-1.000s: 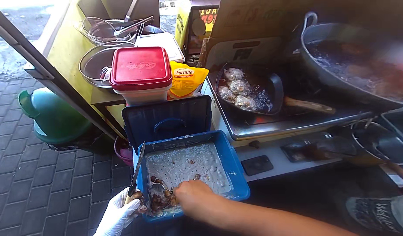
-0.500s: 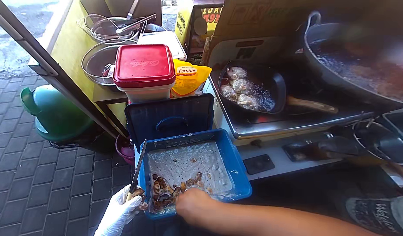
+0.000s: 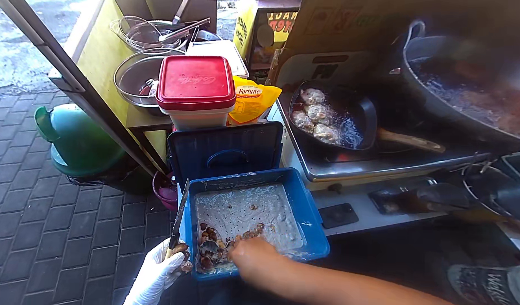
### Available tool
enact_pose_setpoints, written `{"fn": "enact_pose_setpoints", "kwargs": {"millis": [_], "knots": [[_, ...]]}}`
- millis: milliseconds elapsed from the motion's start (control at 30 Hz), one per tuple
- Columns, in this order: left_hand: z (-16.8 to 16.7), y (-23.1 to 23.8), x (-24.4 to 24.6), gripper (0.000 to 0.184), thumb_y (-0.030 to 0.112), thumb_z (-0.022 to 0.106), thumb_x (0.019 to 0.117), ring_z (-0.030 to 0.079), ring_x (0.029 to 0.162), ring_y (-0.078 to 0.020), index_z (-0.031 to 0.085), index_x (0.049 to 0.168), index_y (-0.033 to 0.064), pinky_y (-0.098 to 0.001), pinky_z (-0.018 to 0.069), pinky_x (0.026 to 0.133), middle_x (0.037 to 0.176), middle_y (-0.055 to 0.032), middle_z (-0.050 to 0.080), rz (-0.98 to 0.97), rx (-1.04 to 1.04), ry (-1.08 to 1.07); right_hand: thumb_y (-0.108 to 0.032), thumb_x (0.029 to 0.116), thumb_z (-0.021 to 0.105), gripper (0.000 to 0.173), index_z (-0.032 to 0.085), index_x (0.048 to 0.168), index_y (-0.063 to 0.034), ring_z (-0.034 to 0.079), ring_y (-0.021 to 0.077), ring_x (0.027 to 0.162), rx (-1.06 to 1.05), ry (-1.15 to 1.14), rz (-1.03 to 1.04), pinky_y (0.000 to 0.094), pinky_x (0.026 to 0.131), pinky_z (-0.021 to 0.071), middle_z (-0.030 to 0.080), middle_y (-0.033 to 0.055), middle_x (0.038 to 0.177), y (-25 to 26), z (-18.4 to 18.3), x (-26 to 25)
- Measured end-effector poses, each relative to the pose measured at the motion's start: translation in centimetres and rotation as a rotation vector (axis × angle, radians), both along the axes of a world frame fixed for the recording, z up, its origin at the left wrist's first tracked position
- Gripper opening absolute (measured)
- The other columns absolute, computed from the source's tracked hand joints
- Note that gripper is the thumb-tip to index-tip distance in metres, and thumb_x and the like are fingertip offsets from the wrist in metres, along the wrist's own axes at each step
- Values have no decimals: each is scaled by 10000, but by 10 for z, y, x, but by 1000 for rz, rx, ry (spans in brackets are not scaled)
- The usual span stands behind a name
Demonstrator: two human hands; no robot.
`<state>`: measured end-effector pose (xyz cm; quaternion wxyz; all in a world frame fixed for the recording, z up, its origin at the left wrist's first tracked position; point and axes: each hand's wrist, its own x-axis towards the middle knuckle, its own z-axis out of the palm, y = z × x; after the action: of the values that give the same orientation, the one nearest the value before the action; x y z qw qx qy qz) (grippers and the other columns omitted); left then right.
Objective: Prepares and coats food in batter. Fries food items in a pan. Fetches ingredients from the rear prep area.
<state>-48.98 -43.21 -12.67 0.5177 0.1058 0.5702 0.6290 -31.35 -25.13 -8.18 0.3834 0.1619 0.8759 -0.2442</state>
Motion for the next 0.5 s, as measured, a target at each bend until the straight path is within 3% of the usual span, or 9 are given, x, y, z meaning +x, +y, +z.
{"fn": "enact_pose_setpoints", "kwargs": {"millis": [100,200,333,400,467,500], "knots": [[-3,-2,1,512,375,924,684,492,461,-14,667,1000,66,-152,376,387,703,-14,636,14,4,-16,-69,958,570,157,649,1082,-16,677,457,985,-21,3,77,653,742,546,674,236,1044,6,6,-1],[-3,-3,2,465,343,905,703,475,446,-12,662,993,72,-156,368,381,671,-1,613,13,-7,-16,-189,989,545,207,707,1082,-99,696,411,945,-90,124,19,671,731,546,702,179,976,34,2,7],[-5,-6,2,481,342,903,716,480,449,-18,647,1014,65,-161,375,381,678,-5,613,17,5,-24,-185,996,545,289,764,1164,-100,700,277,932,-336,182,-247,545,853,546,739,129,979,61,-14,32],[-4,-6,1,487,327,897,715,494,452,-21,640,1029,57,-163,387,383,689,-11,626,28,-9,-23,-201,1017,563,276,758,1165,-73,657,183,737,-464,123,-452,426,722,549,726,92,889,63,-23,50],[-4,-6,2,476,313,888,710,489,448,-24,642,1024,54,-164,381,380,692,-14,628,39,-19,-19,-235,1029,572,290,729,1241,-116,531,96,547,-575,35,-628,301,518,461,700,29,851,63,-25,67],[-5,-7,2,498,331,904,699,486,448,-24,648,1023,53,-165,380,378,693,-16,626,42,-10,-21,-237,1028,580,295,716,1268,-134,489,80,503,-631,2,-706,274,471,423,694,14,847,63,-23,74]]}}
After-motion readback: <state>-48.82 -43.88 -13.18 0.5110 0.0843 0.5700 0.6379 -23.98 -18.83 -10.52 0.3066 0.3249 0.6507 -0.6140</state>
